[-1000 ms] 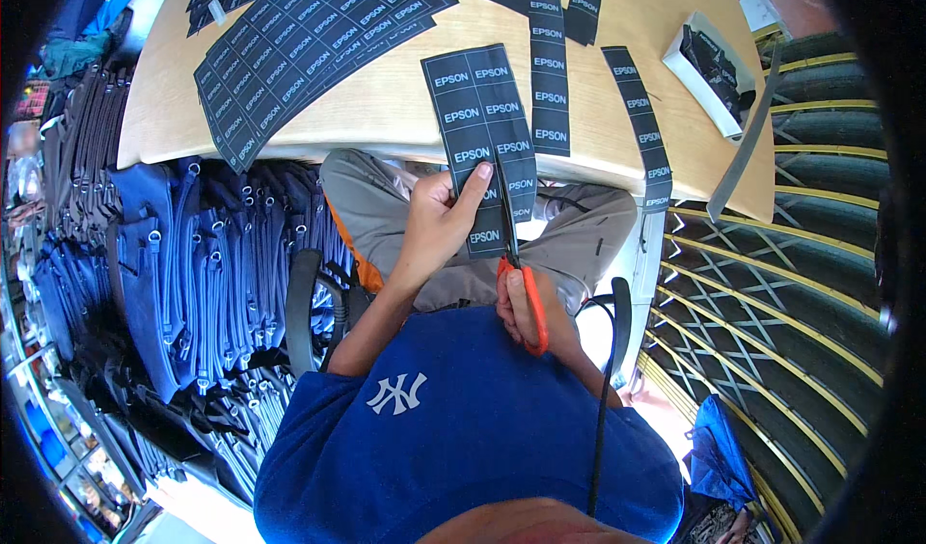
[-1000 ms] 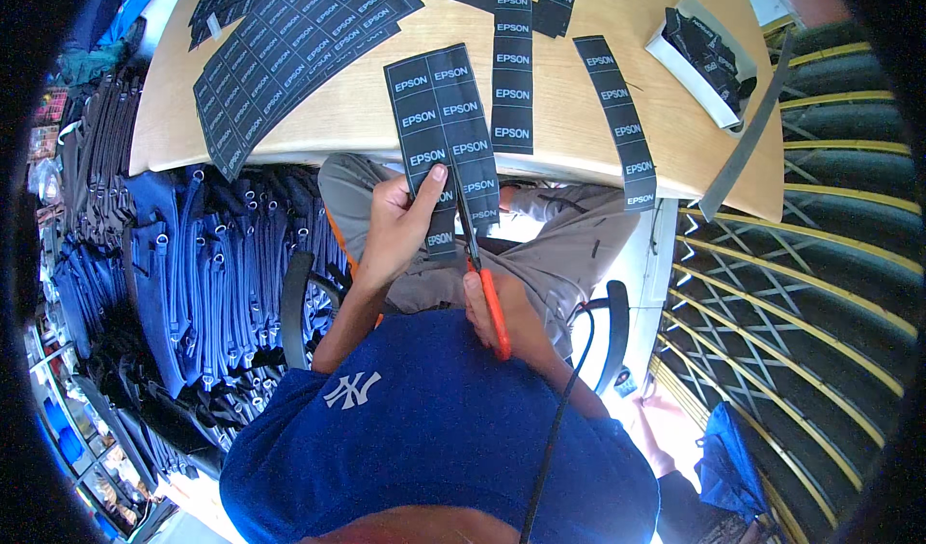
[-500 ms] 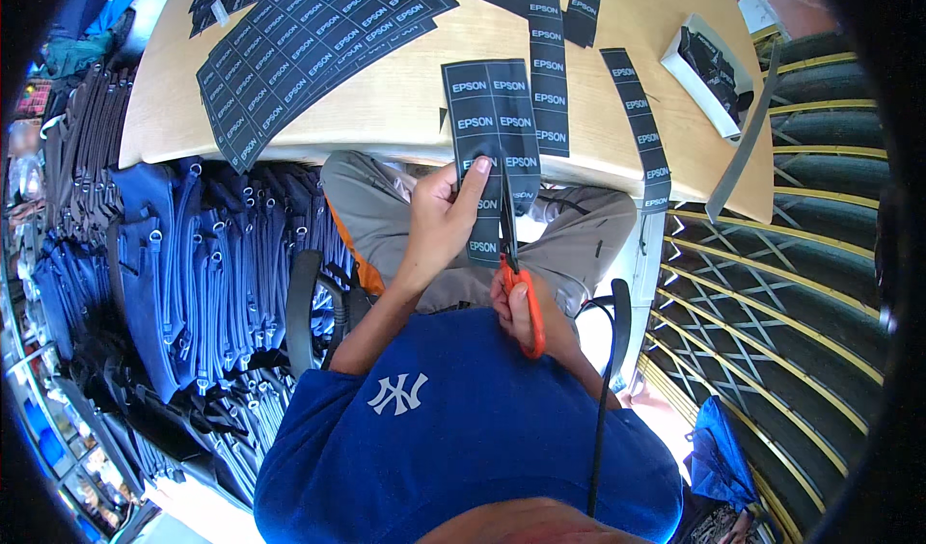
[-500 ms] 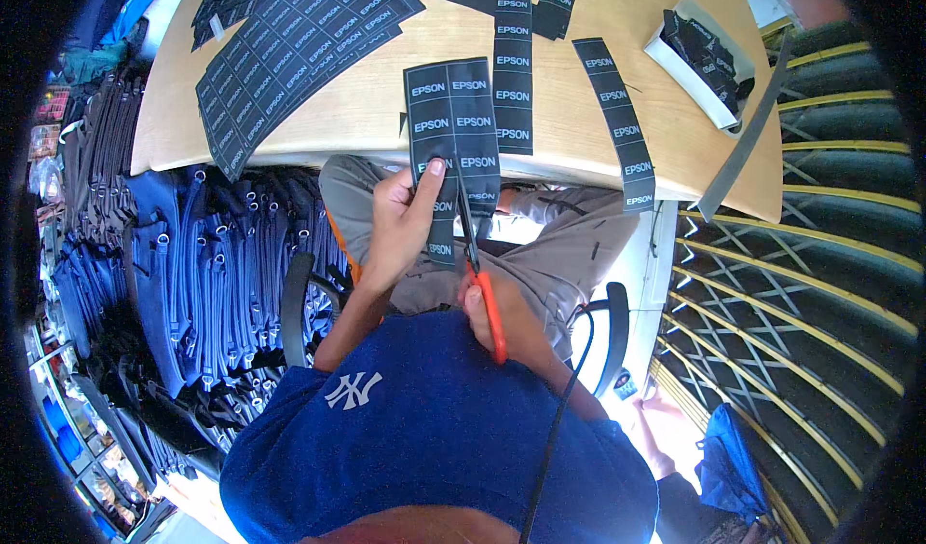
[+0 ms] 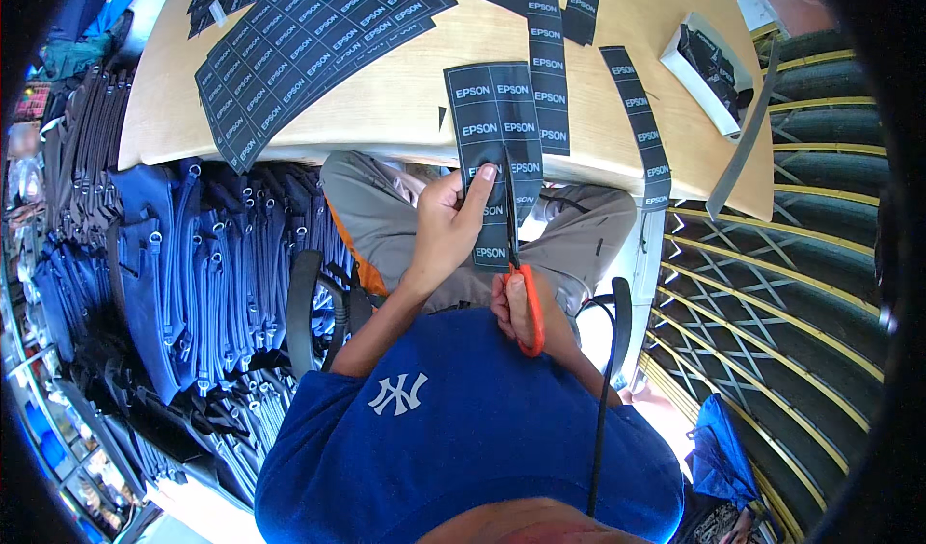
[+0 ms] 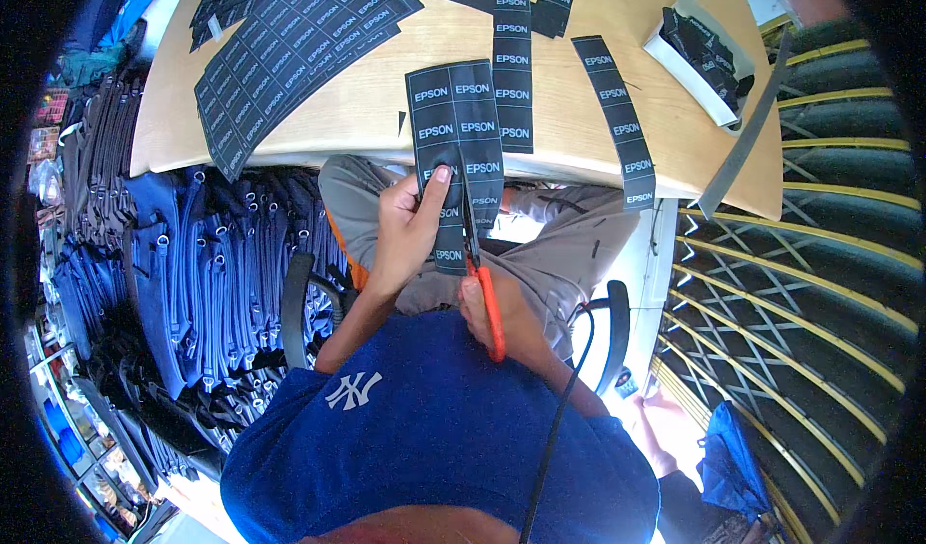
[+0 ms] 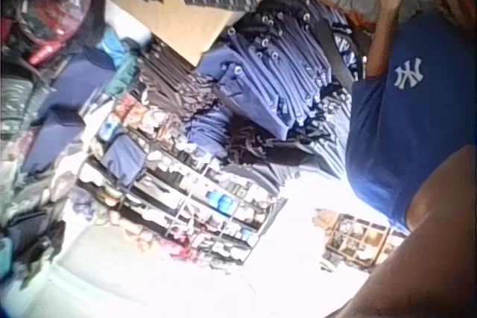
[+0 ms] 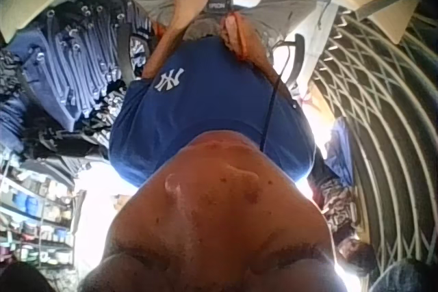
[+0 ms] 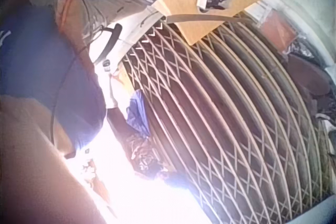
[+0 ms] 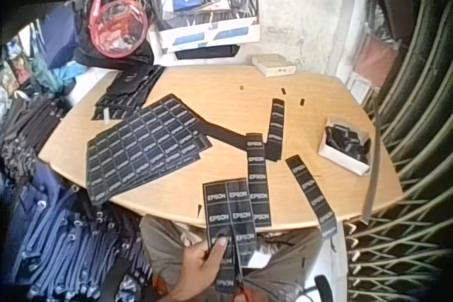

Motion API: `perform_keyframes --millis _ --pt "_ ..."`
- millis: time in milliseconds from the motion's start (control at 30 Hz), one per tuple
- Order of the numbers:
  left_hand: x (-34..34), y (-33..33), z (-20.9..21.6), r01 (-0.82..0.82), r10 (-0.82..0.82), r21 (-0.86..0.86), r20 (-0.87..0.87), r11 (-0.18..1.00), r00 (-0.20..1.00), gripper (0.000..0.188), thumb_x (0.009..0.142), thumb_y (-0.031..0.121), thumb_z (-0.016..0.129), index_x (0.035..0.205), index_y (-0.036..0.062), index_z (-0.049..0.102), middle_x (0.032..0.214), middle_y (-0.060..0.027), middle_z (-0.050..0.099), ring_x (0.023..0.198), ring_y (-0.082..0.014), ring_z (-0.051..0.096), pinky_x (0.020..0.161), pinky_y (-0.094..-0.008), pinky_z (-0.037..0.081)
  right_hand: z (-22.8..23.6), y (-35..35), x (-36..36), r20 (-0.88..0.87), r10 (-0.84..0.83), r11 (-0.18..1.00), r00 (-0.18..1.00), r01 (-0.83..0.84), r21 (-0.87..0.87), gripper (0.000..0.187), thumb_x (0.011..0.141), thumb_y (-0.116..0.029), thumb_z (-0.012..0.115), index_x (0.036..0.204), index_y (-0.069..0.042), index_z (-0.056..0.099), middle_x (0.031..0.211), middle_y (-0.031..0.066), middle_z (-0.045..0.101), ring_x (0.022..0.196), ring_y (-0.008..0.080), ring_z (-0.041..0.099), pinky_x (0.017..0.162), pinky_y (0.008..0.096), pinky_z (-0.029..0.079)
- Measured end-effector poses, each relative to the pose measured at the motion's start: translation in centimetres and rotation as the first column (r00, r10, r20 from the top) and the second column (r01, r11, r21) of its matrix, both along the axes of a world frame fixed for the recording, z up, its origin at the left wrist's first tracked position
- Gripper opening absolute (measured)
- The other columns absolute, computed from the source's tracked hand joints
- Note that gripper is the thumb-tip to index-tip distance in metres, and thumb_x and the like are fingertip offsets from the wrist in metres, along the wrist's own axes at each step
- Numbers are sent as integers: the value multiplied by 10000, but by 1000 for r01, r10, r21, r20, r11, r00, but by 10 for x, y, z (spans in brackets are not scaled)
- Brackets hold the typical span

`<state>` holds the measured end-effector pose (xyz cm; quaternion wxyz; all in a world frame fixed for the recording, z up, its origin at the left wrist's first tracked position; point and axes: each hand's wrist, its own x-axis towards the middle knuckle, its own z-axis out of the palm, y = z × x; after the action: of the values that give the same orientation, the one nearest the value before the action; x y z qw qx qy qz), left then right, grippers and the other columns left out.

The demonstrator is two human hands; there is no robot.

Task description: Cutting rows of branded Epson labels from a larger sheet using scissors at a workstation.

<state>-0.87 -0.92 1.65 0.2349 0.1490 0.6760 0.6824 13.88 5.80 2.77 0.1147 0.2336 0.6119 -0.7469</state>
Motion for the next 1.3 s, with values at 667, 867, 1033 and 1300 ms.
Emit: perform_keyframes --millis 667,867,1033,1300 --pt "-1 3 4 -15 14 13 61 1000 998 272 921 206 528 783 -12 616 586 61 494 546 -2 382 465 -204 310 13 6 -9 90 17 996 996 -25 91 533 957 -455 254 667 -44 430 487 18 409 361 104 403 349 238 329" --pt "-11 6 6 -57 53 47 97 997 994 268 924 203 523 802 -14 625 633 54 530 564 1 406 475 -191 328 3 9 -2 104 23 997 994 -30 69 476 958 -410 315 676 -46 435 494 9 410 367 98 404 349 234 337" --pt "-13 4 -3 -57 57 23 25 998 998 265 927 197 518 811 -14 626 624 55 514 548 5 392 460 -181 319 -7 9 2 2 46 987 999 -46 155 423 936 -431 384 766 -50 458 563 -4 425 431 80 421 388 214 344" --pt "-9 6 1 -80 77 75 50 994 996 263 919 194 532 798 -22 619 599 58 487 539 -1 366 451 -196 305 -16 6 4 -103 18 997 995 -10 78 339 936 -313 415 812 -10 502 612 50 438 563 145 421 540 306 376"
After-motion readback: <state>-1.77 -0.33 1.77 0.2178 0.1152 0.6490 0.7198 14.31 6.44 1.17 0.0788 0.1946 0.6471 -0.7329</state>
